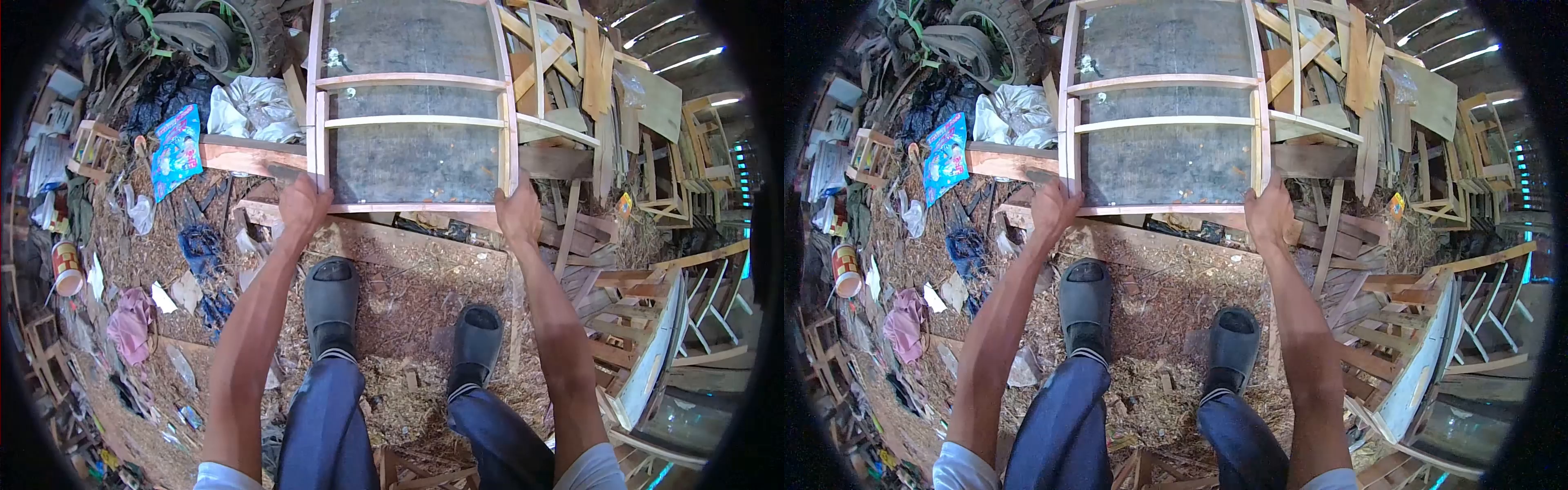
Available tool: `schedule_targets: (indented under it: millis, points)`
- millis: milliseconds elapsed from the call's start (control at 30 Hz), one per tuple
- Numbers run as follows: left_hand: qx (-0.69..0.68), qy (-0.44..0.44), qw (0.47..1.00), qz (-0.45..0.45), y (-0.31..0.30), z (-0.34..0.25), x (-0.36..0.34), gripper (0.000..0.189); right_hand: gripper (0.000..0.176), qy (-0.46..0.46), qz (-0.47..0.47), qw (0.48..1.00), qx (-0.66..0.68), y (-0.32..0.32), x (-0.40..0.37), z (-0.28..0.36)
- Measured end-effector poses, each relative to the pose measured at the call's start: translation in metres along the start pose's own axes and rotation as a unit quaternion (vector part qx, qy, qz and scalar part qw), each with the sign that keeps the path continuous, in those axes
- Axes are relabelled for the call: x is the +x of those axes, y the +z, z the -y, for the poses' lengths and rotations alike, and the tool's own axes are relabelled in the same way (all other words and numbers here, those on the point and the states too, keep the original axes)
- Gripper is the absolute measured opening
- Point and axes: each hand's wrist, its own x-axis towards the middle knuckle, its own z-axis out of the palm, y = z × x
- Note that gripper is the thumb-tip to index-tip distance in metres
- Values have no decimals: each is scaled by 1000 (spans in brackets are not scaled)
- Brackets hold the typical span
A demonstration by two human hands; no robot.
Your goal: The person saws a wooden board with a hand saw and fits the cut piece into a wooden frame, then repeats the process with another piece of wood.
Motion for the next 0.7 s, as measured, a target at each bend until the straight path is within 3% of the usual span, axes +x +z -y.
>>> schedule_targets:
  millis: [133,167,200,233,300,333,367,433,500,567,600,667,700]
  points:
    - [-41,-6,999,16,1,10,4,48,49,-33,-14,999,37,9,2,-19]
    - [-87,16,996,24,4,13,5,50,51,-20,26,994,100,8,2,-24]
    - [-127,-22,987,98,-18,-2,0,45,53,-5,66,985,162,6,1,-28]
    - [-128,-19,986,101,-11,8,6,45,53,-2,64,985,160,9,3,-39]
    - [-350,-47,913,204,2,40,21,36,53,-7,118,924,364,25,10,-66]
    - [-392,-37,898,196,0,41,17,30,50,-18,80,920,384,29,10,-70]
    - [-387,-42,901,192,0,43,15,30,50,-18,86,917,389,32,11,-73]
    - [-290,10,952,95,8,45,12,31,49,-4,98,904,416,30,15,-75]
    - [-292,-9,949,123,2,44,8,36,47,-6,117,894,432,29,19,-77]
    - [-289,48,950,110,-6,46,4,39,42,-5,148,879,454,23,21,-76]
    - [-286,43,951,106,-11,52,5,39,43,45,157,884,437,11,18,-64]
    - [-400,-1,874,277,-16,59,10,46,43,99,167,889,415,5,14,-59]
    - [-401,-2,873,279,-18,54,8,46,43,68,161,896,409,9,13,-62]
